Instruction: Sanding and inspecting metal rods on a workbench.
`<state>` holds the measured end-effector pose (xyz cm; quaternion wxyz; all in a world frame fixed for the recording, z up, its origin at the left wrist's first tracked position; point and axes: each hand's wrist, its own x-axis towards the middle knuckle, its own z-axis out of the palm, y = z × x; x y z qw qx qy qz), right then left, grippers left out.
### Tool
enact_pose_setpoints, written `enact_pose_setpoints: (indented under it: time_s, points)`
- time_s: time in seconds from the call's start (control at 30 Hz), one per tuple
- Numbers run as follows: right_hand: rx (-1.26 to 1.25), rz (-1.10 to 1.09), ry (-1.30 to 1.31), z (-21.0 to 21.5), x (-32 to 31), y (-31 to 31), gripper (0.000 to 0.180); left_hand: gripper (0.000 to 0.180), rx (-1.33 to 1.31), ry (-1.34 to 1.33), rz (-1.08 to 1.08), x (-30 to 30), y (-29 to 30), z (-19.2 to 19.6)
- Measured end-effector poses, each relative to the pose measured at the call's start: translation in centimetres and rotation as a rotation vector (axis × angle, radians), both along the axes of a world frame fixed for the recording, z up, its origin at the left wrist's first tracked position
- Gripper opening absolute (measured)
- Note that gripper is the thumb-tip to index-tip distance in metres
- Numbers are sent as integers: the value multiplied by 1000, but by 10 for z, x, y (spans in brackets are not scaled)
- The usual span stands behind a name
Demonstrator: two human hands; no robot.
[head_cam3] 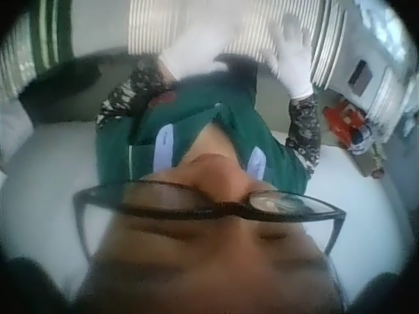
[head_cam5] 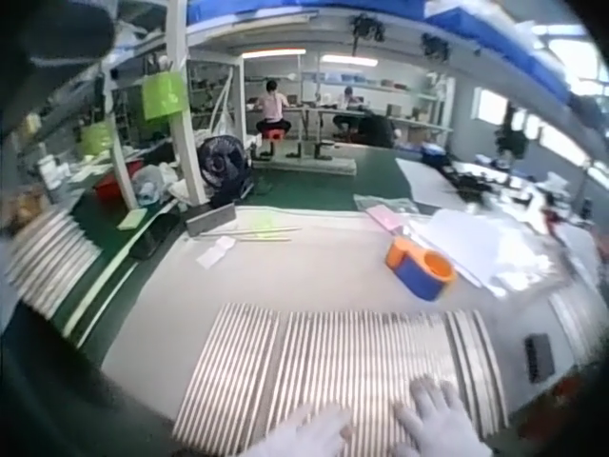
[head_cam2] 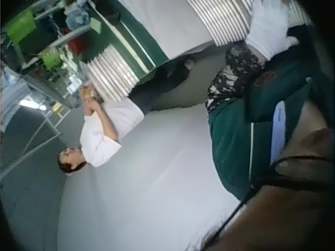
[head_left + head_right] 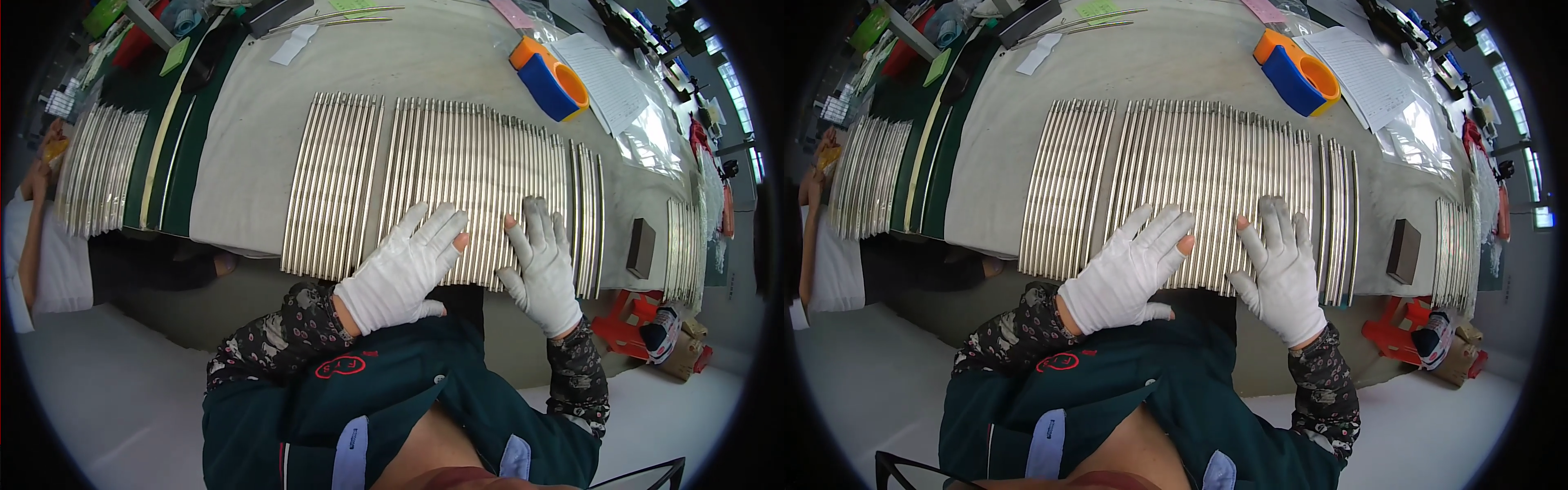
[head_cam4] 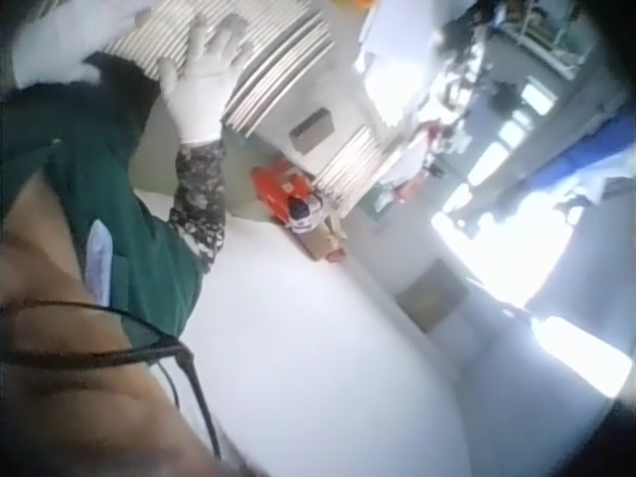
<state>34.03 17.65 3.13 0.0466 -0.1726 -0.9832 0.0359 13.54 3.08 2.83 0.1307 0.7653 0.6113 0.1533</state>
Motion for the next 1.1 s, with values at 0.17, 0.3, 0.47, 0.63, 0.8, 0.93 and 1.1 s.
enact_pose_setpoints:
  time_s: [0.17,0.3,0.47,0.63,0.8,0.93,1.1]
  points:
    - [23,-67,-1,-2,16,8,67,87,42,-39,-48,13,10,-6]
    - [20,-49,8,-1,20,11,68,86,40,-50,-81,17,15,-7]
    - [51,-162,169,9,44,45,64,90,93,-129,-193,3,-10,8]
    - [82,-452,74,-25,91,77,64,84,174,108,193,-82,-37,4]
    - [29,-392,142,-24,59,59,69,86,114,274,308,-89,-40,-18]
    - [99,-240,123,-13,26,39,77,89,13,237,165,-51,-14,-11]
    - [52,-83,53,-6,11,19,76,88,3,72,-101,-28,5,-6]
